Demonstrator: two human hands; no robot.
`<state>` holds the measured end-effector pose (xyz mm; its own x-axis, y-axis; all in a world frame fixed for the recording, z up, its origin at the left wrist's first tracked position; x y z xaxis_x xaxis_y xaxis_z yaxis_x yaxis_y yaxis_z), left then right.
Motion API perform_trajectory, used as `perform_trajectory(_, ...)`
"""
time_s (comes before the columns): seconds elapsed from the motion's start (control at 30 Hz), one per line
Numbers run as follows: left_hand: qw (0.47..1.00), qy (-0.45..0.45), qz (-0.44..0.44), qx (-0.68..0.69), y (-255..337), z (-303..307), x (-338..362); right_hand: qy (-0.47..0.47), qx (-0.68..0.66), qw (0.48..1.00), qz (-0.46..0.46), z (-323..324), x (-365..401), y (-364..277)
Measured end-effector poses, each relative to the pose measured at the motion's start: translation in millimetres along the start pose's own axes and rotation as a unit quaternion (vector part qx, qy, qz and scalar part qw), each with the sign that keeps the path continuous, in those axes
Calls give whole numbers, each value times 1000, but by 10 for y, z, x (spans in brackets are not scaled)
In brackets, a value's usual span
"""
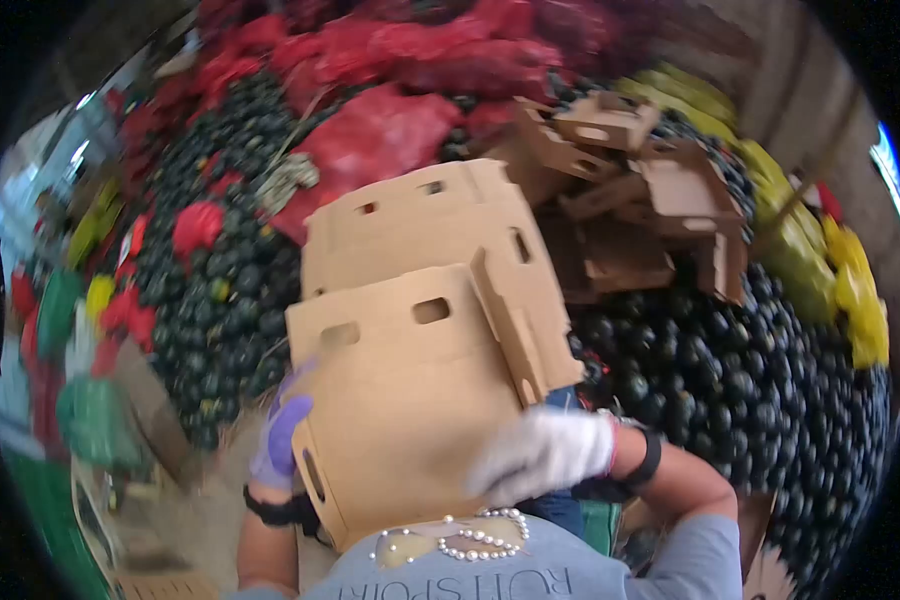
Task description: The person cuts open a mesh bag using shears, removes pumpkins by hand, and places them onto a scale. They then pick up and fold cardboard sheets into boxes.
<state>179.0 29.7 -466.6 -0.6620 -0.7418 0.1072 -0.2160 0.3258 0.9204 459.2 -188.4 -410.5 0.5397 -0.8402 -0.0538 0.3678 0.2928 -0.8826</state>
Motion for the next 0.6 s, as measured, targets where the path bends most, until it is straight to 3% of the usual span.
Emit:
perform_trajectory(0.03, 998, -37, -5, -52, -148, 120, 12, 196, 172, 965, -5, 270, 119, 21)
perform_trajectory(0.07, 996, -76, 11, -53, -246, 114, 2, 392, 264, 871, -133, 554, 164, -151)
perform_trajectory(0.1, 995, -94, -24, -33, -263, 96, -12, 419, 265, 852, -166, 726, 196, 16)
perform_trajectory(0.13, 995, -102, 4, 12, -286, 36, -110, 321, 173, 895, -257, 812, 259, 475)
perform_trajectory(0.2, 987, -110, 61, 101, -333, -94, -292, 279, -14, 922, -270, 541, 248, 651)
perform_trajectory(0.23, 988, -139, 52, 48, -354, -105, -326, 334, -84, 918, -195, 421, 135, 575)
perform_trajectory(0.27, 985, -168, 40, -5, -375, -112, -350, 320, -196, 916, -141, 403, 167, 763)
perform_trajectory(0.33, 968, -10, -32, 249, -311, -176, -214, 397, -170, 887, -163, 412, 221, 912)
perform_trajectory(0.37, 969, -15, -21, 246, -348, -191, -234, 448, -141, 864, -180, 393, 225, 977)
perform_trajectory(0.4, 993, 17, -115, 36, -303, -170, -247, 516, -94, 839, -143, 358, 206, 1003)
perform_trajectory(0.43, 961, 46, -209, -175, -247, -181, -272, 522, -96, 835, -144, 325, 207, 966)
perform_trajectory(0.47, 961, 43, -208, -177, -284, -123, -289, 524, -23, 842, -127, 310, 192, 875)
perform_trajectory(0.5, 977, -31, -195, -77, -358, -43, -271, 522, 51, 845, -109, 307, 180, 777)
perform_trajectory(0.53, 978, -104, -180, 24, -418, 31, -246, 447, -199, 865, -113, 247, 160, 837)
perform_trajectory(0.57, 963, -174, -162, 125, -416, -4, -229, 428, -257, 865, -48, 323, 153, 1023)
perform_trajectory(0.6, 963, -156, -139, 171, -424, 9, -244, 403, -217, 882, -108, 241, 208, 1196)
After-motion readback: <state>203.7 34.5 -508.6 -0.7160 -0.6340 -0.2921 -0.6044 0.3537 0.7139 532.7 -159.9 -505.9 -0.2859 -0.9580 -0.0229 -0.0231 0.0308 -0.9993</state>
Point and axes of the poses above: each hand's wrist, its own x-axis away from the middle knuckle, its own z-axis out of the back of the hand, y = z × x, the point moved 4 cm from there along -x, towards the middle knuckle, and after that the axes turned 12 degrees about x, right-handed, at the moved point
